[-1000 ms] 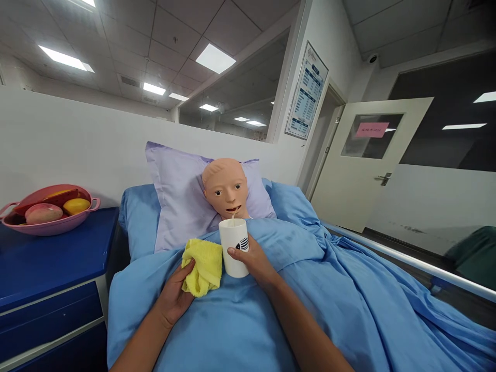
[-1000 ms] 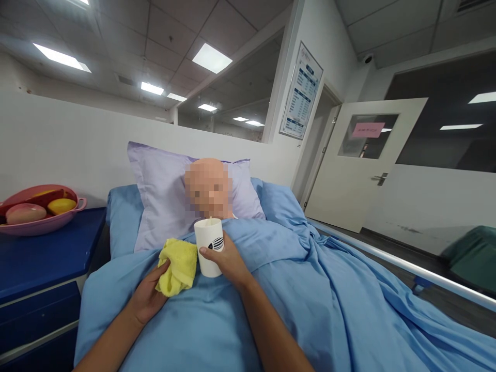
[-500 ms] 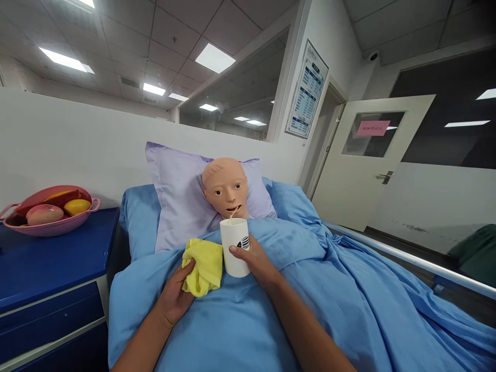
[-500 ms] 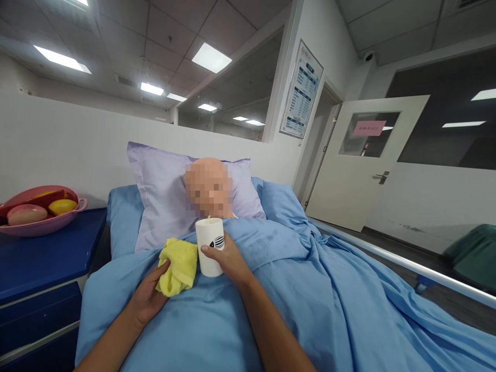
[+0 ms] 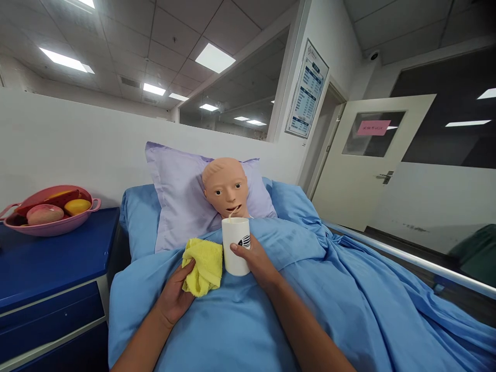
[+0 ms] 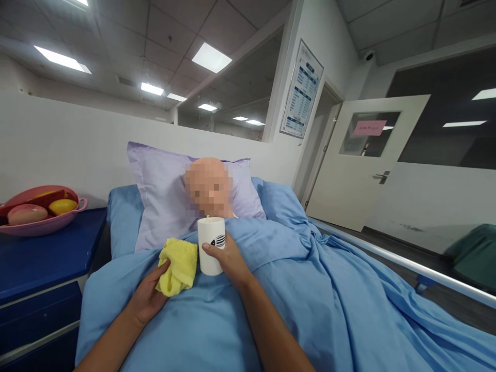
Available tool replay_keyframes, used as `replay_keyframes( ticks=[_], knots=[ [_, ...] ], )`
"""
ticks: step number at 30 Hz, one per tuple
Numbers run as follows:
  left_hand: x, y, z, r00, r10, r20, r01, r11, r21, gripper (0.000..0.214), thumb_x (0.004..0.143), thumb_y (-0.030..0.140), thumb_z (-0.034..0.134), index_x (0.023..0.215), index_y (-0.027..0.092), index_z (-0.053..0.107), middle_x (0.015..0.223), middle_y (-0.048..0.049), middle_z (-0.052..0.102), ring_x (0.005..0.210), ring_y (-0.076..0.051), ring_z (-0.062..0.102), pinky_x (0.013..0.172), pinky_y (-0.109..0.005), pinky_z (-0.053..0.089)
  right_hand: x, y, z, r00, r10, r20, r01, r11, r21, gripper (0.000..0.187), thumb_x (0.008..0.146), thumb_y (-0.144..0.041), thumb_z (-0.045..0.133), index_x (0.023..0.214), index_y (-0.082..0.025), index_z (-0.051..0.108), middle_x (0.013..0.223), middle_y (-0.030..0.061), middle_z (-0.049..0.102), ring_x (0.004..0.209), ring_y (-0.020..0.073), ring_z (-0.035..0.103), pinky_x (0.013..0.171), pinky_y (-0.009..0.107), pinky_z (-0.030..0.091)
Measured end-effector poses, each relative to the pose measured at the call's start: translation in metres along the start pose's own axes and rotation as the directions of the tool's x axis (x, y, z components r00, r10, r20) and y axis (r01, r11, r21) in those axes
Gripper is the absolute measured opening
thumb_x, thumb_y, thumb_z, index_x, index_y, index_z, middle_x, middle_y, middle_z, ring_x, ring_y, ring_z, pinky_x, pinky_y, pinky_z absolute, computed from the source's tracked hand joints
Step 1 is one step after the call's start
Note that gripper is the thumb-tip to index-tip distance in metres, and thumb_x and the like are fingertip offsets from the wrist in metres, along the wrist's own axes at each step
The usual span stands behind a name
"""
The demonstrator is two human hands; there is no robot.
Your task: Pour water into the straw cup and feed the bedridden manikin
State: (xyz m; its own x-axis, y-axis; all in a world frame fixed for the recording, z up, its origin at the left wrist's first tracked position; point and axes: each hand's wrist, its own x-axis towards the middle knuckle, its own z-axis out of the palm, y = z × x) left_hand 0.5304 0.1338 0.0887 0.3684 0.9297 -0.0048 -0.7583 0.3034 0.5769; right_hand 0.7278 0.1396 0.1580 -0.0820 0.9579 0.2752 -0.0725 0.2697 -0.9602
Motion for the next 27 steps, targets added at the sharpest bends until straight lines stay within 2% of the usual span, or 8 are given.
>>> replay_keyframes(
  ticks=[6,13,16,21,24,27],
  knots=[
    [0.002,-0.001,-0.002,1.000,0.019,-0.005,-0.019,1.000,0.021,0.041,0.088,0.023,0.059,0.128,0.016,0.054,0.124,-0.0107,0.065,0.117,-0.025,0.059,0.106,-0.037,0.045,0.001,0.000,0.001,1.000,0.018,-0.020,-0.017,0.999,0.042,0.047,0.068,-0.045,0.076,0.106,-0.022,0.061,0.088,0.0022,0.070,0.078,0.0213,0.064,0.067,0.031,0.051],
    [0.001,-0.001,-0.002,1.000,0.013,0.015,-0.013,1.000,0.024,0.043,0.088,0.024,0.058,0.130,0.016,0.054,0.122,-0.0110,0.066,0.117,-0.025,0.059,0.106,-0.037,0.045,0.002,0.007,-0.002,1.000,-0.011,0.024,0.011,1.000,-0.014,0.048,0.066,-0.043,0.078,0.106,-0.023,0.061,0.093,0.0020,0.070,0.083,0.0212,0.064,0.071,0.032,0.051],
    [0.000,-0.001,0.000,1.000,0.007,0.022,-0.007,1.000,0.017,0.044,0.088,0.024,0.058,0.131,0.017,0.053,0.119,-0.0108,0.067,0.115,-0.024,0.061,0.106,-0.037,0.045,0.003,0.012,-0.002,0.997,-0.068,0.023,0.069,0.997,-0.024,0.050,0.067,-0.041,0.079,0.109,-0.023,0.059,0.095,0.0018,0.070,0.084,0.0202,0.064,0.073,0.032,0.051],
    [-0.003,0.002,0.009,1.000,0.012,-0.029,-0.012,1.000,0.004,0.043,0.086,0.022,0.060,0.129,0.016,0.054,0.115,-0.0106,0.069,0.107,-0.023,0.065,0.101,-0.035,0.048,0.002,0.010,0.001,0.978,-0.197,-0.067,0.188,0.975,-0.119,0.055,0.066,-0.040,0.079,0.112,-0.022,0.056,0.097,0.0026,0.068,0.086,0.0201,0.063,0.077,0.033,0.051],
    [-0.005,0.004,0.020,0.995,0.002,-0.099,0.006,0.996,0.088,0.044,0.083,0.023,0.064,0.125,0.014,0.056,0.114,-0.0121,0.069,0.102,-0.024,0.067,0.093,-0.034,0.052,0.000,0.007,0.001,0.953,-0.260,-0.157,0.233,0.957,-0.173,0.056,0.065,-0.042,0.078,0.111,-0.021,0.055,0.096,0.0040,0.068,0.085,0.0210,0.063,0.077,0.035,0.051],
    [-0.007,0.008,0.041,0.986,0.062,-0.152,-0.006,0.939,0.344,0.046,0.081,0.031,0.067,0.122,0.015,0.057,0.112,-0.0122,0.070,0.099,-0.027,0.068,0.083,-0.034,0.055,0.000,0.004,-0.001,0.917,-0.300,-0.262,0.255,0.948,-0.191,0.057,0.063,-0.043,0.078,0.110,-0.020,0.054,0.094,0.0046,0.067,0.083,0.0215,0.063,0.076,0.035,0.051]
  ],
)
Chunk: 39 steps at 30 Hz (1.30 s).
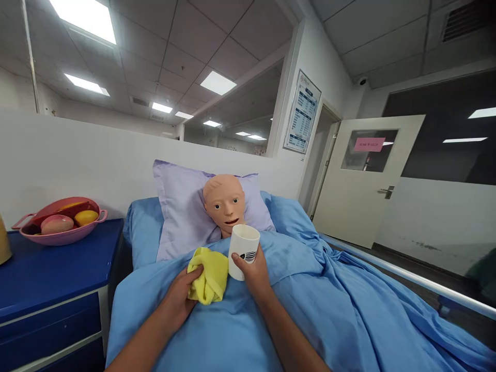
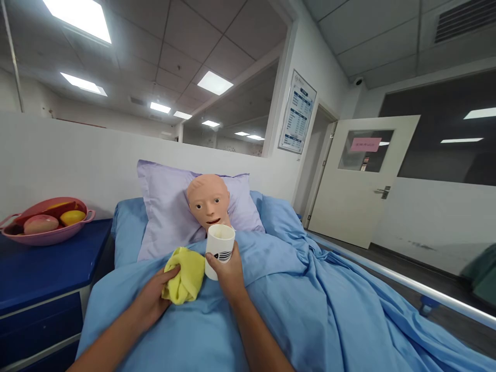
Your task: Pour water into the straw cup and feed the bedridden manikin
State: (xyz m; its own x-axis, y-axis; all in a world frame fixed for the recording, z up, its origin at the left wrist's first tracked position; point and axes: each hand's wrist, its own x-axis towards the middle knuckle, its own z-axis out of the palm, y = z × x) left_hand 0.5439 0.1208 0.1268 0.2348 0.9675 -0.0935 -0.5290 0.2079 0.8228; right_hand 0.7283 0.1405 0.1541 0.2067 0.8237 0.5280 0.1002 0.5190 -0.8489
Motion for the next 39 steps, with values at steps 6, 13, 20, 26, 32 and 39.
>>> replay_keyframes(
  ticks=[6,13,20,26,32,39],
  knots=[
    [0.002,0.038,0.052,0.762,0.640,0.101,-0.559,0.571,0.601,0.033,0.091,0.039,0.049,0.117,0.020,0.058,0.115,-0.0062,0.068,0.103,-0.023,0.064,0.086,-0.032,0.053,0.009,0.003,-0.006,0.961,0.054,-0.272,-0.043,0.998,0.047,0.058,0.062,-0.047,0.077,0.107,-0.019,0.055,0.092,0.0043,0.067,0.081,0.0220,0.064,0.074,0.036,0.051],
    [0.074,0.057,0.084,-0.009,0.534,0.846,-0.719,-0.591,0.365,0.040,0.093,0.012,0.036,0.131,0.014,0.046,0.141,-0.0134,0.051,0.137,-0.021,0.039,0.112,-0.044,0.039,0.014,0.009,-0.010,0.929,0.098,-0.357,-0.034,0.983,0.180,0.062,0.066,-0.048,0.075,0.118,-0.020,0.055,0.097,0.0035,0.069,0.081,0.0209,0.065,0.072,0.033,0.052],
    [0.117,0.040,0.095,0.144,0.238,0.960,-0.355,-0.894,0.275,0.038,0.095,0.017,0.038,0.131,0.008,0.049,0.140,-0.0127,0.051,0.136,-0.022,0.040,0.114,-0.040,0.036,0.016,0.008,-0.008,0.924,0.110,-0.366,-0.030,0.976,0.218,0.065,0.066,-0.048,0.076,0.121,-0.020,0.054,0.104,0.0066,0.068,0.086,0.0214,0.065,0.077,0.036,0.052],
    [0.117,0.033,0.080,0.088,0.242,0.966,-0.333,-0.907,0.258,0.036,0.095,0.015,0.039,0.128,0.007,0.051,0.139,-0.0131,0.053,0.134,-0.019,0.043,0.114,-0.036,0.037,0.017,0.012,-0.009,0.926,0.102,-0.364,-0.021,0.976,0.218,0.063,0.066,-0.047,0.076,0.119,-0.019,0.054,0.103,0.0067,0.068,0.087,0.0215,0.065,0.078,0.036,0.052],
    [0.103,0.031,0.056,0.027,0.237,0.971,-0.373,-0.899,0.230,0.036,0.094,0.014,0.041,0.128,0.006,0.050,0.132,-0.0127,0.059,0.128,-0.019,0.050,0.111,-0.036,0.042,0.017,0.012,-0.009,0.922,0.127,-0.366,-0.064,0.982,0.178,0.060,0.064,-0.050,0.076,0.111,-0.018,0.057,0.098,0.0065,0.069,0.083,0.0217,0.065,0.076,0.036,0.053],
    [0.085,0.051,0.049,-0.024,0.165,0.986,-0.488,-0.863,0.132,0.030,0.094,0.015,0.042,0.120,0.008,0.055,0.123,-0.0119,0.065,0.124,-0.019,0.054,0.104,-0.034,0.049,0.016,0.010,-0.008,0.923,0.155,-0.353,-0.095,0.979,0.182,0.061,0.063,-0.049,0.077,0.111,-0.018,0.057,0.093,0.0055,0.070,0.078,0.0213,0.066,0.069,0.033,0.053]
  ],
)
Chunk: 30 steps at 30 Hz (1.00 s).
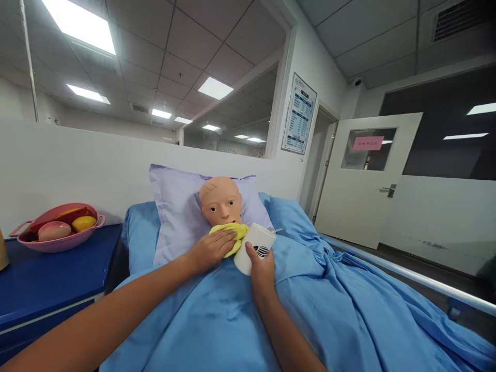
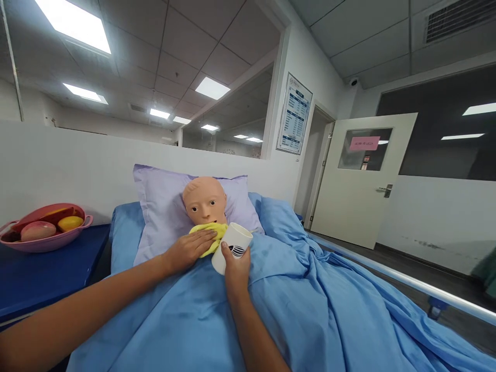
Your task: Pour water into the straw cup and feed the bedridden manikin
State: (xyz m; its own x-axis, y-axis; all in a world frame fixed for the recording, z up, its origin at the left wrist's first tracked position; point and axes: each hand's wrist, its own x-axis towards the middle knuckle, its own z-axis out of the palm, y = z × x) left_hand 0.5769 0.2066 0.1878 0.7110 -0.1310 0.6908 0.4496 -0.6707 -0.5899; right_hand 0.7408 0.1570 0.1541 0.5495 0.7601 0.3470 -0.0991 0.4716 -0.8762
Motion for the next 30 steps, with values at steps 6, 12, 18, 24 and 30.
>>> replay_keyframes(
  ticks=[6,12,18,24,30],
  knots=[
    [0.050,-0.020,-0.011,0.992,-0.015,-0.126,0.021,0.999,0.043,0.030,0.094,0.015,0.044,0.122,0.009,0.053,0.138,-0.0135,0.053,0.137,-0.024,0.038,0.109,-0.042,0.044,-0.001,0.000,0.001,0.998,-0.045,0.044,0.043,0.998,0.043,0.062,0.067,-0.046,0.075,0.121,-0.023,0.055,0.108,0.0053,0.069,0.089,0.0217,0.066,0.077,0.034,0.053],
    [0.034,-0.012,0.022,1.000,-0.011,0.008,0.010,0.989,0.147,0.034,0.094,0.015,0.044,0.126,0.007,0.053,0.134,-0.0138,0.057,0.134,-0.024,0.043,0.109,-0.038,0.044,-0.002,0.000,0.002,1.000,-0.023,0.017,0.023,1.000,0.012,0.060,0.065,-0.047,0.075,0.116,-0.019,0.057,0.100,0.0056,0.070,0.083,0.0216,0.066,0.073,0.034,0.053],
    [0.015,-0.003,0.030,0.998,-0.055,0.017,0.052,0.989,0.136,0.034,0.094,0.014,0.043,0.126,0.008,0.054,0.136,-0.0133,0.055,0.136,-0.024,0.039,0.111,-0.041,0.043,-0.002,-0.002,0.002,1.000,-0.024,0.007,0.025,1.000,-0.016,0.060,0.064,-0.049,0.076,0.112,-0.018,0.057,0.098,0.0061,0.069,0.082,0.0214,0.066,0.073,0.034,0.053],
    [0.002,-0.001,0.020,1.000,0.001,0.029,-0.004,0.994,0.110,0.035,0.093,0.016,0.046,0.127,0.009,0.053,0.136,-0.0140,0.055,0.135,-0.028,0.040,0.107,-0.044,0.047,-0.001,0.001,0.001,0.998,-0.050,0.040,0.049,0.998,0.032,0.056,0.065,-0.045,0.076,0.111,-0.018,0.057,0.099,0.0061,0.069,0.083,0.0207,0.066,0.076,0.037,0.053],
    [0.001,-0.007,-0.005,0.997,0.053,0.049,-0.053,0.999,-0.006,0.032,0.093,0.014,0.045,0.124,0.009,0.053,0.132,-0.0130,0.059,0.136,-0.024,0.039,0.106,-0.040,0.049,-0.002,0.002,0.003,0.998,-0.020,0.064,0.016,0.997,0.074,0.055,0.065,-0.044,0.077,0.110,-0.019,0.056,0.098,0.0057,0.070,0.081,0.0206,0.067,0.074,0.035,0.054]
  ],
)
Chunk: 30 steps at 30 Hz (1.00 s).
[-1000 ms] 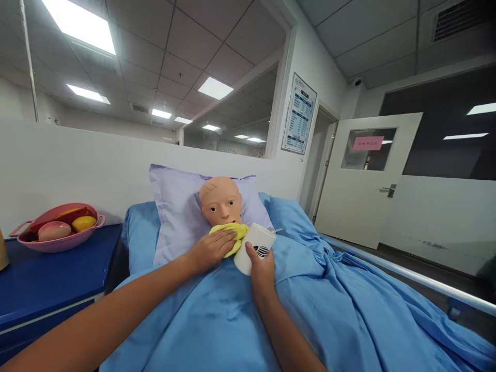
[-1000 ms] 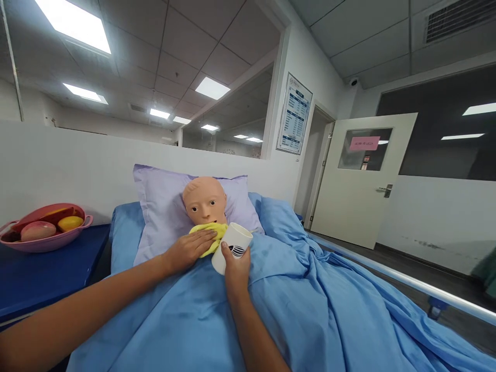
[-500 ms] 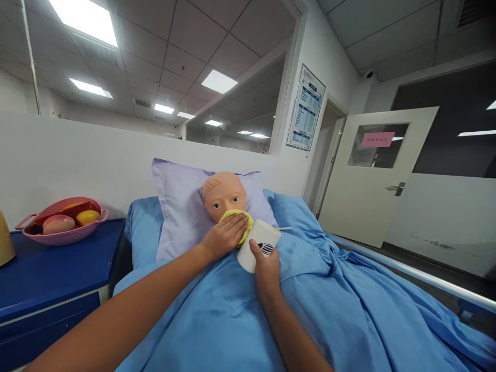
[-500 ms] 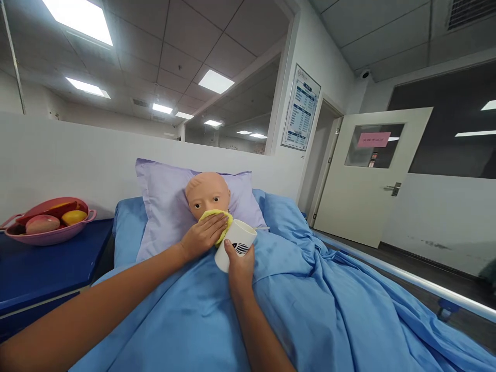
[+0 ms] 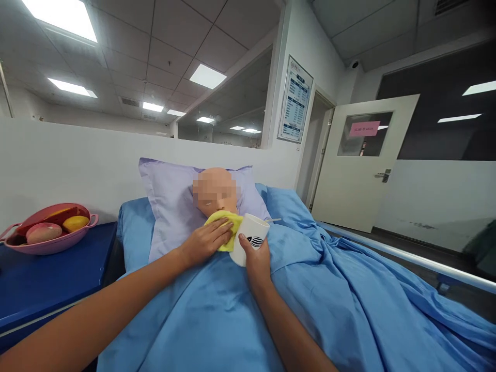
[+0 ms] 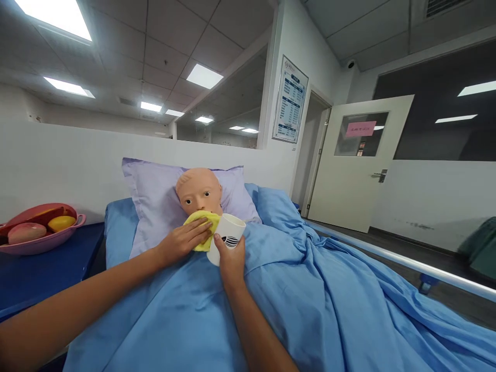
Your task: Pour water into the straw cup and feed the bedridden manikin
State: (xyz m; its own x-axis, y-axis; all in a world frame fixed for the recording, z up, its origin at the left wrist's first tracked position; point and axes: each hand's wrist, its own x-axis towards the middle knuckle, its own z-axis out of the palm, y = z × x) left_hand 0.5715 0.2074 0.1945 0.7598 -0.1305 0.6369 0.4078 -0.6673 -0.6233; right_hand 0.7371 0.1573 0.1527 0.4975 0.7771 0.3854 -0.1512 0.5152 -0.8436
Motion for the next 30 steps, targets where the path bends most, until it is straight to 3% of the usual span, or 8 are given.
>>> replay_keyframes(
  ticks=[4,8,14,20,22,26,30],
  knots=[
    [0.037,-0.013,-0.020,0.995,-0.018,-0.098,0.015,0.999,-0.034,0.035,0.094,0.012,0.042,0.128,0.009,0.048,0.136,-0.0128,0.055,0.141,-0.024,0.029,0.109,-0.042,0.046,0.003,0.005,0.001,0.998,-0.055,-0.027,0.055,0.998,-0.021,0.053,0.065,-0.040,0.077,0.109,-0.019,0.057,0.101,0.0062,0.070,0.085,0.0198,0.066,0.077,0.034,0.053],
    [0.055,-0.018,-0.011,0.998,-0.017,-0.068,0.017,1.000,-0.006,0.033,0.095,0.013,0.040,0.126,0.010,0.051,0.137,-0.0130,0.054,0.141,-0.025,0.029,0.109,-0.044,0.045,0.003,0.004,0.000,0.999,-0.041,-0.021,0.041,0.999,-0.027,0.056,0.066,-0.041,0.075,0.113,-0.019,0.056,0.104,0.0066,0.069,0.087,0.0209,0.065,0.077,0.035,0.052],
    [0.015,-0.016,0.015,1.000,-0.020,-0.003,0.020,0.998,0.059,0.032,0.094,0.013,0.043,0.124,0.009,0.053,0.135,-0.0141,0.056,0.138,-0.023,0.035,0.109,-0.042,0.045,0.003,0.003,-0.002,0.999,0.009,-0.031,-0.012,0.997,-0.074,0.060,0.062,-0.049,0.077,0.110,-0.018,0.057,0.096,0.0067,0.070,0.081,0.0231,0.066,0.072,0.036,0.054],
    [-0.014,-0.009,0.011,0.994,-0.100,-0.042,0.101,0.995,0.016,0.033,0.093,0.015,0.045,0.125,0.011,0.053,0.128,-0.0111,0.062,0.131,-0.022,0.046,0.105,-0.040,0.049,0.000,-0.001,-0.001,0.998,0.057,-0.024,-0.058,0.998,-0.036,0.059,0.062,-0.052,0.078,0.107,-0.020,0.057,0.090,0.0038,0.071,0.077,0.0225,0.067,0.068,0.034,0.055],
    [-0.026,-0.005,0.010,0.988,-0.156,0.004,0.156,0.988,-0.003,0.030,0.092,0.015,0.046,0.120,0.012,0.057,0.123,-0.0106,0.065,0.125,-0.022,0.053,0.103,-0.039,0.051,-0.001,-0.004,-0.001,0.997,0.071,-0.031,-0.072,0.996,-0.057,0.057,0.062,-0.053,0.078,0.104,-0.020,0.058,0.085,0.0028,0.070,0.074,0.0222,0.067,0.065,0.034,0.055],
    [-0.056,-0.002,0.002,0.916,-0.358,0.179,0.373,0.926,-0.057,0.031,0.090,0.010,0.044,0.116,0.015,0.060,0.115,-0.0105,0.068,0.110,-0.021,0.063,0.092,-0.038,0.057,-0.002,-0.004,-0.002,0.997,0.064,-0.033,-0.068,0.987,-0.142,0.056,0.062,-0.054,0.077,0.101,-0.019,0.059,0.082,0.0028,0.070,0.071,0.0226,0.066,0.062,0.034,0.054],
    [-0.061,0.004,-0.022,0.784,-0.613,0.093,0.611,0.739,-0.283,0.050,0.083,0.003,0.040,0.126,0.021,0.055,0.126,-0.0074,0.064,0.114,-0.020,0.061,0.096,-0.040,0.055,-0.001,0.001,-0.002,0.999,0.042,-0.013,-0.043,0.984,-0.173,0.057,0.060,-0.054,0.078,0.101,-0.020,0.057,0.082,0.0024,0.070,0.073,0.0241,0.067,0.064,0.035,0.054]
  ],
)
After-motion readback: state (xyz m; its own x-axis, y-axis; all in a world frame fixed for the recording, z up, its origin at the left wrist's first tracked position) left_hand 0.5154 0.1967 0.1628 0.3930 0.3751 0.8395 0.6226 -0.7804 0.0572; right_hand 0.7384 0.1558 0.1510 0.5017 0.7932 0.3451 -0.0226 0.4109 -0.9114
